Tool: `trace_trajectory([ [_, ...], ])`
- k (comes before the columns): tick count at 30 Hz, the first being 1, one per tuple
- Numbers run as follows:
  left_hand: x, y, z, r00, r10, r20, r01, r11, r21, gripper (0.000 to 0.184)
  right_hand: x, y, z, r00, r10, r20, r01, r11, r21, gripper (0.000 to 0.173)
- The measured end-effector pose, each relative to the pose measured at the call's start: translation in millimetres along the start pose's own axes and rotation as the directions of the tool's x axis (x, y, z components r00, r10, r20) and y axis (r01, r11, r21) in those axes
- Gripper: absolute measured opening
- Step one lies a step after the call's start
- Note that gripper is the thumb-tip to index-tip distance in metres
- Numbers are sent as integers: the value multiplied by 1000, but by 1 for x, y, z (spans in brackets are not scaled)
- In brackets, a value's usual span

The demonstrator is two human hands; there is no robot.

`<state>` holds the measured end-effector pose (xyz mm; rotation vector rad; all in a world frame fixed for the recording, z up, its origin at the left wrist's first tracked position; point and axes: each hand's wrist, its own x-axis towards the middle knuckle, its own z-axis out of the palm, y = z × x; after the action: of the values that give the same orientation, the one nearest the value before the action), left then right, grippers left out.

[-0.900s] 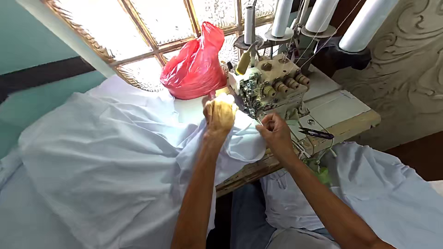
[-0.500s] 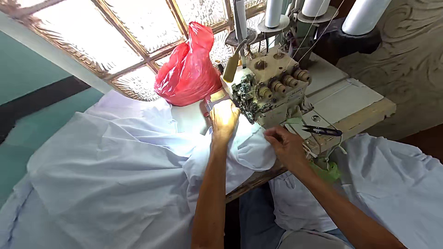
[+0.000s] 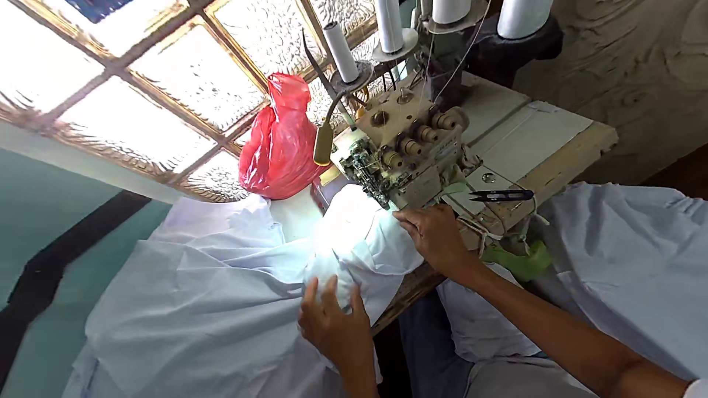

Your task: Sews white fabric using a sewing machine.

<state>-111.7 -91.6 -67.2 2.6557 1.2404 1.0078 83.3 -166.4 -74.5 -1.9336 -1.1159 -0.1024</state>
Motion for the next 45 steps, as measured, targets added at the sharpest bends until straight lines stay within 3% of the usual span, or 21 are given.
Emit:
trace_trajectory([
  [3, -25, -25, -4, 999, -40, -25, 39, 999, -16, 19, 2, 0, 1, 1000, -2, 13, 2, 1000, -1, 20],
  [5, -11, -42, -20, 997, -47, -62, 41, 995, -86, 19, 2, -1, -1, 1000, -7, 26, 8, 1000, -9, 21],
  [7, 15, -47, -32, 994, -51, -94, 47, 998, -42, 21, 2, -3, -1, 999, -26, 24, 27, 999, -38, 20],
  [8, 26, -47, -29, 996, -64, -64, 64, 998, 2, 22, 2, -3, 0, 999, -37, 20, 39, 997, -60, 20],
  [10, 36, -51, -4, 983, -119, 139, 112, 992, 57, 23, 1, -4, 1, 998, -51, 25, 53, 995, -89, 21],
  [11, 35, -53, 11, 953, -147, 266, 138, 989, 53, 23, 0, -4, 1, 998, -61, 21, 63, 993, -100, 22],
  [13, 31, -52, 28, 914, -164, 372, 178, 984, -2, 21, 2, -1, 1, 997, -82, 10, 83, 991, -105, 22],
  [18, 4, -60, 42, 982, -115, 151, 141, 975, -173, 19, 2, -6, -2, 994, -108, 7, 107, 973, -206, 18],
  [22, 4, -66, 44, 980, -162, 117, 185, 959, -216, 23, -9, -44, 5, 962, -274, 2, 272, 952, -141, 22],
  [25, 2, -67, 45, 980, -168, 107, 188, 956, -224, 23, -9, -61, 19, 919, -382, 97, 387, 921, -39, 21],
  [27, 2, -66, 44, 979, -174, 105, 194, 953, -232, 23, -3, -62, 17, 917, -347, 197, 342, 938, 63, 17],
  [31, 2, -67, 43, 981, -176, 81, 192, 931, -311, 19, 5, -44, -14, 920, -96, 381, -58, 926, 372, 14],
  [33, 1, -68, 45, 986, -148, 76, 164, 933, -320, 19, 5, -29, -23, 922, 23, 386, -185, 902, 389, 9],
  [35, 1, -68, 47, 989, -124, 81, 143, 942, -304, 19, 4, -21, -20, 938, 92, 335, -200, 932, 303, 4],
  [38, 0, -67, 47, 986, -141, 94, 162, 945, -285, 19, -1, -23, -4, 983, 29, 181, -47, 994, 96, 10],
  [40, -1, -66, 46, 981, -163, 108, 187, 942, -279, 19, -5, -24, 9, 990, -121, 69, 127, 988, -83, 9],
  [43, 0, -65, 44, 976, -182, 119, 208, 940, -272, 19, -11, -27, 23, 934, -356, -12, 343, 909, -236, 17],
  [45, 0, -65, 45, 977, -185, 108, 207, 942, -264, 19, -16, -34, 28, 852, -522, -35, 498, 829, -254, 14],
])
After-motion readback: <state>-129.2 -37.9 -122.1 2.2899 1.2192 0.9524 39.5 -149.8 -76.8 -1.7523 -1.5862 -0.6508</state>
